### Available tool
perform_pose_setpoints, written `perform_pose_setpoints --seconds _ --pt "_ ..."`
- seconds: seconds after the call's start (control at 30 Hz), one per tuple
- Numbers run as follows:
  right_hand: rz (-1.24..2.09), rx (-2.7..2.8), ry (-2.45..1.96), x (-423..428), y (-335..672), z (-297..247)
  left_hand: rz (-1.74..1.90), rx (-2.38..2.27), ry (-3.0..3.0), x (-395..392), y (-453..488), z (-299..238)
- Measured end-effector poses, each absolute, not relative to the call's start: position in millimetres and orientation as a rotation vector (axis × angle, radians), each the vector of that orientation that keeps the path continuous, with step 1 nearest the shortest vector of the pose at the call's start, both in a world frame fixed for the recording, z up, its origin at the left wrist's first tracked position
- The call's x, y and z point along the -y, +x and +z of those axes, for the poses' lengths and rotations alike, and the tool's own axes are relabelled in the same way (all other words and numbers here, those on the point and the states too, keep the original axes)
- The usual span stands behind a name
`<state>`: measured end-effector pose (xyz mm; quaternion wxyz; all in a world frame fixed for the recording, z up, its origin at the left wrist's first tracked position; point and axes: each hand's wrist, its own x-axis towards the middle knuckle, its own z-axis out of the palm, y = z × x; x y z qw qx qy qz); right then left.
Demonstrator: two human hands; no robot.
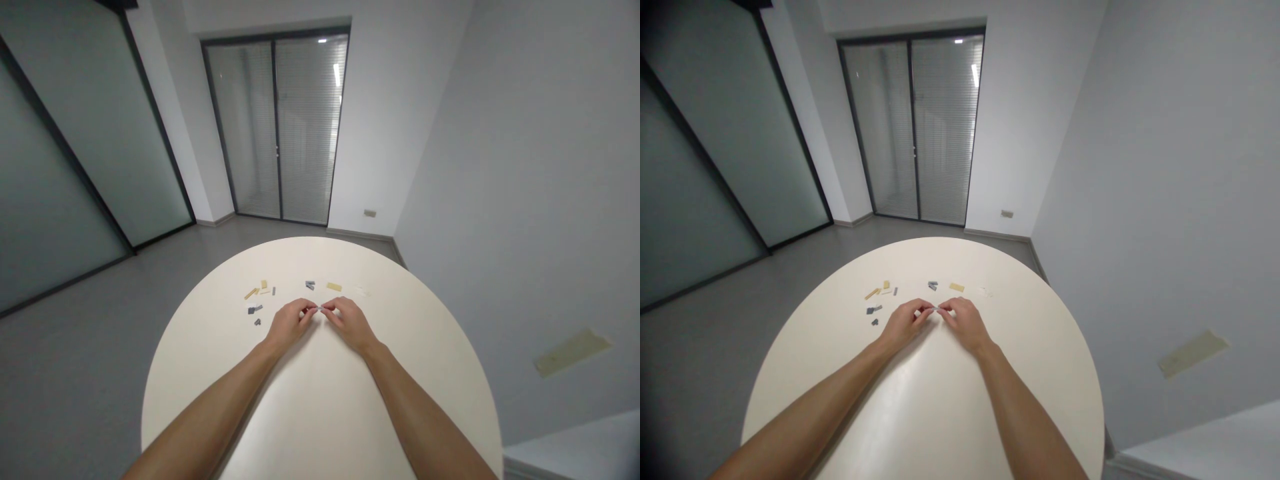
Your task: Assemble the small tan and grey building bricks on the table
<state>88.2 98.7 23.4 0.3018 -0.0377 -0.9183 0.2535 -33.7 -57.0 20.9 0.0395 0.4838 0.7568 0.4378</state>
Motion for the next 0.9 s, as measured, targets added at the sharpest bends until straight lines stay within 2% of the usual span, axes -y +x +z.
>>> perform_pose_setpoints --seconds 0.9 --pt "0.725 2.411 -0.007 -94.1 91.7 29.5 1.233 -2.411 1.454 58.5 -30.0 26.7"
